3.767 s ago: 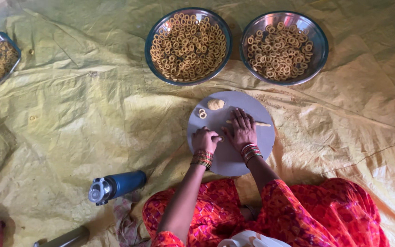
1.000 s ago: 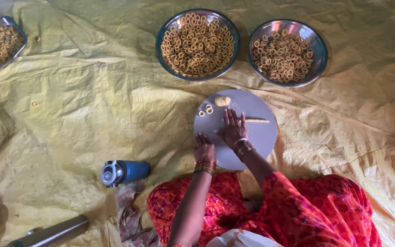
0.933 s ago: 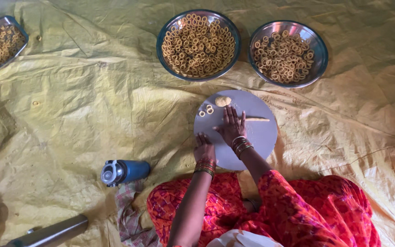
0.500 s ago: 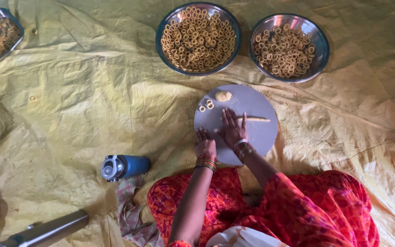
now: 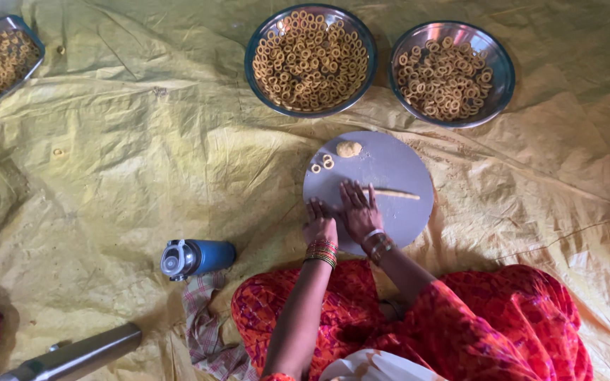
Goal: The person sits on a yellow tarp and shapes dough into small ring-shaped snacks. They roll small pieces of dough into thin ropes, then join the ends to form rings, placing the finished pieces onto a round board.
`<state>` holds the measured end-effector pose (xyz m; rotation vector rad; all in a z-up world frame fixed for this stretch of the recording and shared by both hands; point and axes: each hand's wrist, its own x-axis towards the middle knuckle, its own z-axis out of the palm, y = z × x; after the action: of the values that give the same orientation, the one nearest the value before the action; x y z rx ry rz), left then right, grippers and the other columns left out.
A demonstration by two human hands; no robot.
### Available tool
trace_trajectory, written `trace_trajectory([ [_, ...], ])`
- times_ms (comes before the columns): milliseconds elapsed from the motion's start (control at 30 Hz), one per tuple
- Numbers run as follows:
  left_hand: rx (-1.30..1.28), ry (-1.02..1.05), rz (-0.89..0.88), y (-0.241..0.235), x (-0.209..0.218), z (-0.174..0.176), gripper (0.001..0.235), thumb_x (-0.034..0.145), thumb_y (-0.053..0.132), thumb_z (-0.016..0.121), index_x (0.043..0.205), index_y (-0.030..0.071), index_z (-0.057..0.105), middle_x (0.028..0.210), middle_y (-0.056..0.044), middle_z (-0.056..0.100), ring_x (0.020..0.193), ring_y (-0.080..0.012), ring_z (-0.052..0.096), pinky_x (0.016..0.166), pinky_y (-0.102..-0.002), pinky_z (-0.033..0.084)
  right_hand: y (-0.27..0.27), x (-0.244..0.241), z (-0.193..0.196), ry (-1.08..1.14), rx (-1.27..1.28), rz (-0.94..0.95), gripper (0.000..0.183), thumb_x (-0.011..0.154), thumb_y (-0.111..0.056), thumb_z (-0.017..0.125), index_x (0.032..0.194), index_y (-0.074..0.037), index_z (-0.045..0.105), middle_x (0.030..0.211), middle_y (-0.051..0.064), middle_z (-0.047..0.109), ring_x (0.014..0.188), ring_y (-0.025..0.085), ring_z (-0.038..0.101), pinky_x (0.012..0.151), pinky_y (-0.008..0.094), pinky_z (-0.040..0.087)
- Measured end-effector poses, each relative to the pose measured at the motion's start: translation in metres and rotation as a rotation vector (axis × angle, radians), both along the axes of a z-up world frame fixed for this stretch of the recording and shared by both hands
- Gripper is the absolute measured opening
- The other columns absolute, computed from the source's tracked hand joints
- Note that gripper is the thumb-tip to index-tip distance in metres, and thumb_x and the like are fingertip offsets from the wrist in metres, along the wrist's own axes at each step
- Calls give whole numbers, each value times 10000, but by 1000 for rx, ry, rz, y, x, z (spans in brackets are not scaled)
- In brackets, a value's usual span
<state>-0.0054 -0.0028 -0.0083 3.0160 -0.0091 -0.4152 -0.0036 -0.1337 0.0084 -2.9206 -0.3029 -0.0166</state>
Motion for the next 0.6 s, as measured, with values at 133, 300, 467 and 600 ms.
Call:
trace_trajectory([
  [133, -32, 128, -16, 3, -2, 6, 884, 836, 232, 694, 1602, 68, 286, 1708, -118, 167, 1565, -280, 174, 1020, -498, 504, 4, 30, -2, -105, 23, -25, 654, 1024, -383, 489, 1575, -78, 311, 1662, 98, 313, 1551, 282, 234, 1264, 545, 84],
  [300, -36, -3, 7, 1, -2, -7, 553, 1023, 188, 438, 1557, 76, 352, 1690, -104, 222, 1566, -277, 184, 990, -520, 520, 10, -27, 2, -63, 87, -19, 705, 972, -339, 531, 1589, -79, 311, 1657, 95, 326, 1554, 266, 235, 1272, 541, 82],
  [467, -33, -20, -10, 0, -3, -2, 583, 1017, 145, 446, 1581, 53, 329, 1699, -115, 219, 1565, -288, 191, 965, -500, 540, 6, -17, 10, -7, 44, -15, 733, 938, -314, 545, 1591, -92, 297, 1660, 95, 311, 1551, 272, 211, 1255, 559, 72],
  [600, -55, 139, -33, 5, -3, 21, 1164, 669, 303, 882, 1610, 29, 254, 1701, -159, 160, 1566, -312, 155, 1018, -475, 514, 9, 34, 12, -39, 87, -65, 661, 999, -333, 526, 1576, -107, 297, 1657, 81, 304, 1539, 271, 204, 1241, 582, 65],
])
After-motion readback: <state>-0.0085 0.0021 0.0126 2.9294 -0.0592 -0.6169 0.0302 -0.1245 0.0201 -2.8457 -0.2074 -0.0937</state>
